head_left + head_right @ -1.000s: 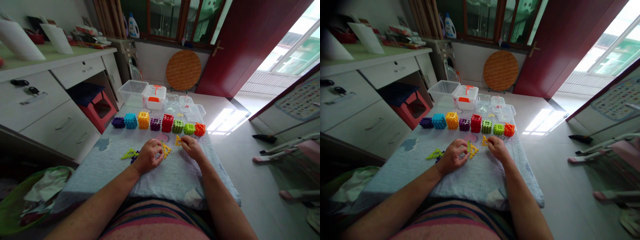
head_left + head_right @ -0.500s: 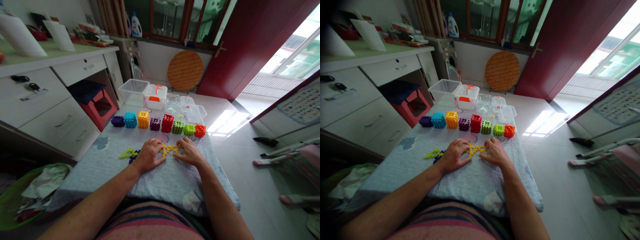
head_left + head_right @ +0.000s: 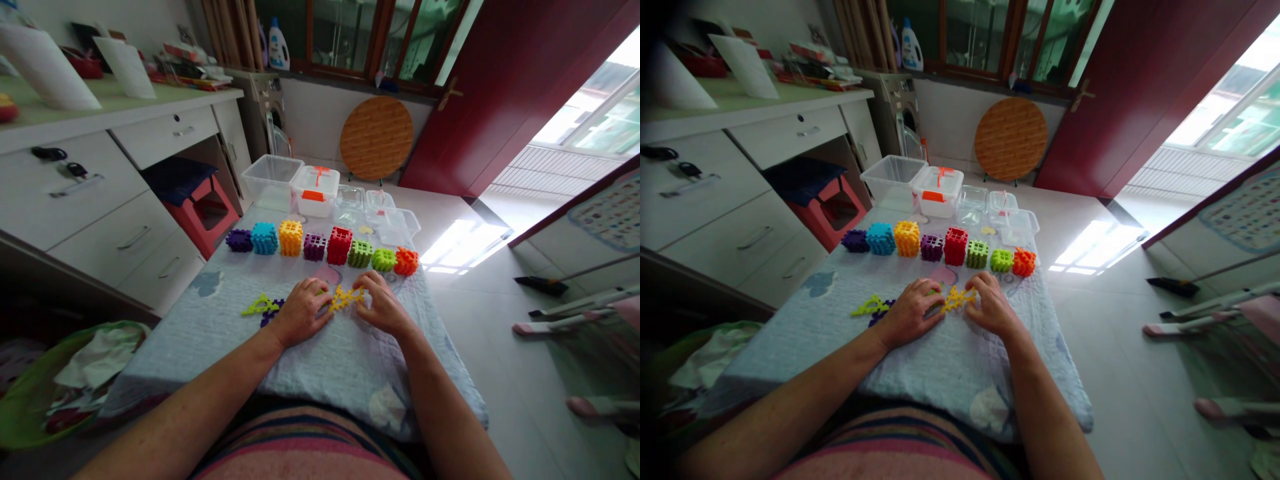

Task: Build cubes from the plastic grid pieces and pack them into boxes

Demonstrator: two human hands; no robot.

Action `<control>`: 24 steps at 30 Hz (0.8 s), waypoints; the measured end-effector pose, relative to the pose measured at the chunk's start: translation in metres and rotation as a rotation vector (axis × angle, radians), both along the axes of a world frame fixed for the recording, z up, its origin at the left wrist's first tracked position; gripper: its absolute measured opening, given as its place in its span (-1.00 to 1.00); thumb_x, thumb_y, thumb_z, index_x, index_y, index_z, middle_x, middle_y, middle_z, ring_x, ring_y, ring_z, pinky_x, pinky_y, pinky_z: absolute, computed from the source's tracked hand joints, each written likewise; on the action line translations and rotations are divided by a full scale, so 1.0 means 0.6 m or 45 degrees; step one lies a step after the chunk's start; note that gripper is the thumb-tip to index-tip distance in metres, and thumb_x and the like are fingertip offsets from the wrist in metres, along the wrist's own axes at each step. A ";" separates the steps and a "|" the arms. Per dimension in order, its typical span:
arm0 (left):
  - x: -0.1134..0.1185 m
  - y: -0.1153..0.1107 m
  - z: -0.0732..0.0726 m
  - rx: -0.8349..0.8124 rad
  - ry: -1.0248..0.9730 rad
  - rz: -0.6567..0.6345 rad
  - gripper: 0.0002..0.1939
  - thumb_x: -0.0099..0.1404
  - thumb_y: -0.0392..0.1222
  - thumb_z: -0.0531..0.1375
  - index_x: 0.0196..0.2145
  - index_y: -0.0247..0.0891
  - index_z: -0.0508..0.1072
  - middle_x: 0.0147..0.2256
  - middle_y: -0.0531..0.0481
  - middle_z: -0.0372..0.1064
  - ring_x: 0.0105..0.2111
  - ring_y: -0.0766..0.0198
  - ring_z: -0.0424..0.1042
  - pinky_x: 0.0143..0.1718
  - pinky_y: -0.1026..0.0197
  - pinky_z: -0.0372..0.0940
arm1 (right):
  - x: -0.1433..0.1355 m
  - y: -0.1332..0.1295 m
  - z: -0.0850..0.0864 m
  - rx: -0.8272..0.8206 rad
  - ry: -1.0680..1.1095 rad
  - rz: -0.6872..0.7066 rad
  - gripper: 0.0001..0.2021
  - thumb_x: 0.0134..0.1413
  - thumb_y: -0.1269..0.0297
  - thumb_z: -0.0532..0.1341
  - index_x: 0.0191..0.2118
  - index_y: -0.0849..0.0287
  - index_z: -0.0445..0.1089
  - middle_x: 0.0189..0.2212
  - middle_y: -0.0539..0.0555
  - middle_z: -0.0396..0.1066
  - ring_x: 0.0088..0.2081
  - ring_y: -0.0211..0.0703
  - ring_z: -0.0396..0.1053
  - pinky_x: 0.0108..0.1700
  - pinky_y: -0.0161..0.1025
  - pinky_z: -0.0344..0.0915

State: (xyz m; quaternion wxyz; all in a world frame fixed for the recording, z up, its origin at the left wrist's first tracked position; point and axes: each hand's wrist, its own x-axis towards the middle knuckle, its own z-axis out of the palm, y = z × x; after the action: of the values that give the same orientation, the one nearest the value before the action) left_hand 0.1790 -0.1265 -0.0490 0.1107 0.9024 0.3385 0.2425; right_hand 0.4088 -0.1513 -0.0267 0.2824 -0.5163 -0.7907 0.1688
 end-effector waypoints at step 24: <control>0.017 -0.009 0.004 0.056 -0.010 0.095 -0.81 0.20 -0.06 0.27 -0.33 -0.23 0.48 -0.11 -0.13 0.35 0.00 0.01 0.24 0.06 -0.05 0.20 | -0.035 0.009 -0.027 -0.018 -0.109 0.036 -0.80 -0.16 0.50 0.12 -0.32 0.16 0.24 -0.36 0.05 0.29 -0.29 -0.12 0.21 -0.21 -0.23 0.14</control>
State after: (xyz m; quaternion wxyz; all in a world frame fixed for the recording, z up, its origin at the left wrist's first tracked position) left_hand 0.1889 -0.1317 -0.0465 0.0831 0.8904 0.3661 0.2573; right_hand 0.3878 -0.1457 -0.0430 0.2422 -0.5137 -0.8082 0.1561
